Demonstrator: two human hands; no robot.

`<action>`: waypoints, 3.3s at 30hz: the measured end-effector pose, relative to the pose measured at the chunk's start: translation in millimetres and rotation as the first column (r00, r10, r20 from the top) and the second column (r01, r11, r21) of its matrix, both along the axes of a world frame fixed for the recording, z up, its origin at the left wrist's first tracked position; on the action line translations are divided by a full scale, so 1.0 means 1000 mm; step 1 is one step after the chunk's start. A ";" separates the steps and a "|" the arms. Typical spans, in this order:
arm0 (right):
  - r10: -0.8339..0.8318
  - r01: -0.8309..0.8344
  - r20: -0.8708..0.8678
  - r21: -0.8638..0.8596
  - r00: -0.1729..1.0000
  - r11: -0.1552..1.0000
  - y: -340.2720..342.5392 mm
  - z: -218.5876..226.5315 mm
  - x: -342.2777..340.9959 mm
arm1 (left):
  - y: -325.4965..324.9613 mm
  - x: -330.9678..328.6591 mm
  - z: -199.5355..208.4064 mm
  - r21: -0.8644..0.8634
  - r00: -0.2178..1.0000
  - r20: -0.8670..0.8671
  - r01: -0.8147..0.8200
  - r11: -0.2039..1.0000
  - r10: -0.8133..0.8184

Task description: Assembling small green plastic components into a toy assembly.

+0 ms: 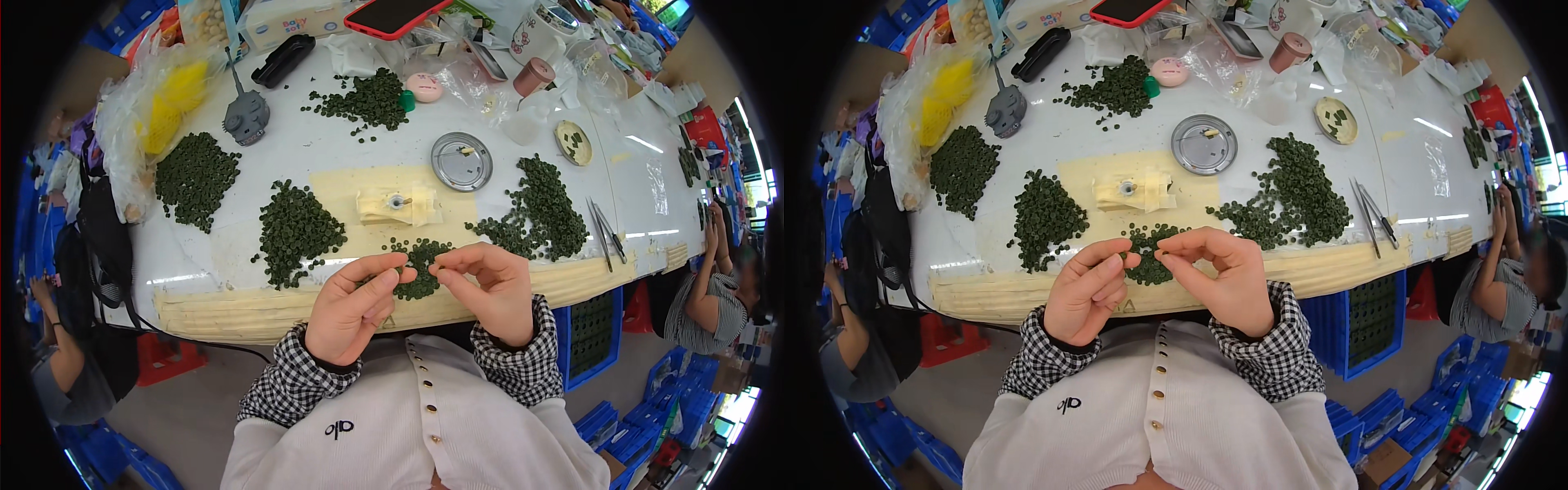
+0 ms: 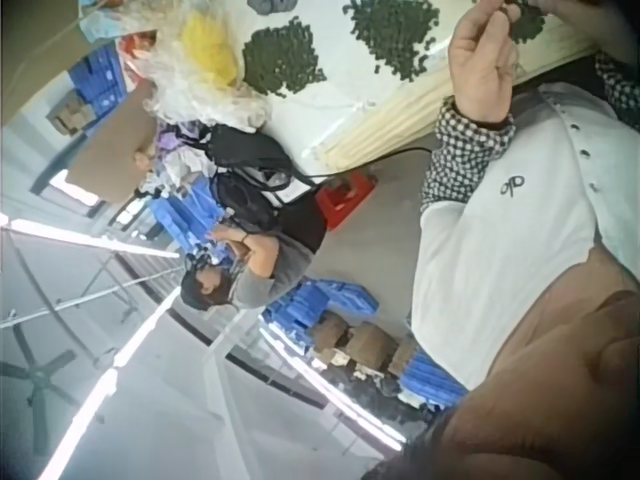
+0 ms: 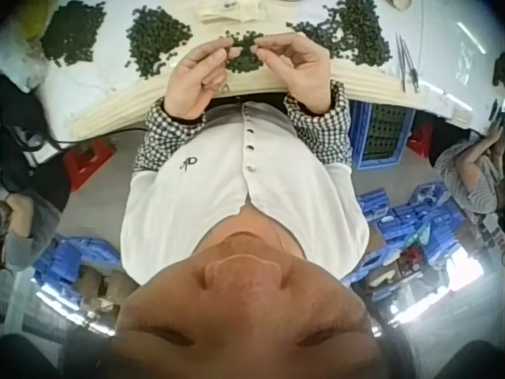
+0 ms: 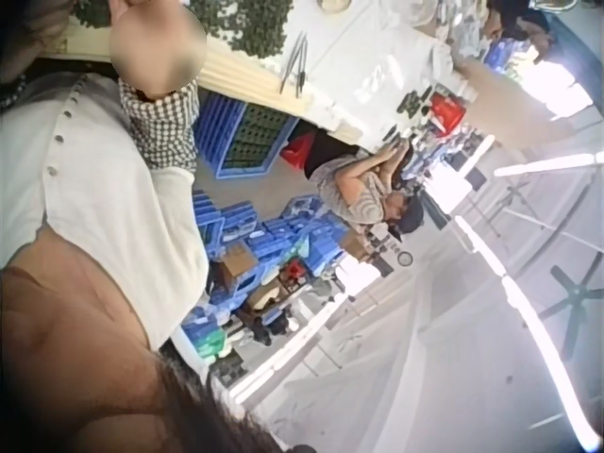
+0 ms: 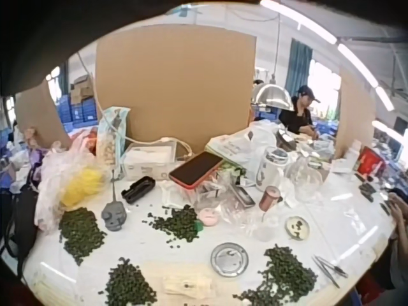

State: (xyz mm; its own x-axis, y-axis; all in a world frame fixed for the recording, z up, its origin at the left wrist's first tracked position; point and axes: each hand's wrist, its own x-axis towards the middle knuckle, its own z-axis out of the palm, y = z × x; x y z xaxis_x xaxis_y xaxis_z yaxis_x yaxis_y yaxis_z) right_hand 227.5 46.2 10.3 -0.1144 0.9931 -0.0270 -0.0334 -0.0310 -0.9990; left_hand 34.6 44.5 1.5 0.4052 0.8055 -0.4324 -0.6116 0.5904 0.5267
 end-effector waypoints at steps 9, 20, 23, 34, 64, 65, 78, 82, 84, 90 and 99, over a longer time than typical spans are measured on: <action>0.021 -0.022 0.032 0.035 0.999 0.999 -0.003 0.006 -0.009 | 0.000 0.000 -0.001 0.021 1.000 0.028 0.007 1.000 -0.008; 0.067 -0.071 0.046 0.102 0.997 0.992 0.003 0.007 -0.014 | -0.002 0.001 -0.002 0.074 0.999 0.043 0.003 0.997 -0.007; 0.077 -0.085 0.071 0.123 0.995 0.989 0.004 0.004 -0.017 | -0.002 0.001 -0.002 0.074 0.999 0.038 -0.005 0.997 0.002; 0.156 -0.156 -0.047 0.012 0.987 0.988 0.005 0.004 -0.016 | -0.005 0.001 0.000 0.196 0.983 -0.186 0.040 0.980 -0.003; 0.007 -0.184 0.390 0.419 0.921 0.889 -0.001 0.022 -0.017 | -0.002 -0.009 0.006 0.246 0.944 -0.300 0.213 0.946 -0.135; 0.009 -0.185 0.389 0.417 0.921 0.890 -0.001 0.022 -0.017 | -0.001 -0.009 0.007 0.247 0.942 -0.306 0.219 0.944 -0.139; 0.048 -0.165 0.316 0.356 0.948 0.920 0.000 0.016 -0.017 | -0.001 -0.009 0.005 0.267 0.926 -0.362 0.212 0.940 -0.107; 0.059 -0.160 0.290 0.336 0.955 0.928 0.000 0.014 -0.018 | -0.001 -0.009 0.006 0.266 0.928 -0.356 0.214 0.940 -0.110; 0.071 -0.157 0.264 0.320 0.962 0.934 0.001 0.014 -0.018 | 0.000 -0.010 0.007 0.214 0.936 -0.321 0.221 0.952 -0.145; 0.087 -0.156 0.242 0.279 0.966 0.948 0.000 0.010 -0.018 | 0.001 -0.009 0.007 0.166 0.953 -0.257 0.206 0.964 -0.159; 0.160 -0.206 0.224 0.200 0.961 0.958 -0.002 0.008 -0.016 | -0.002 -0.008 0.004 0.203 0.933 -0.339 0.199 0.959 -0.121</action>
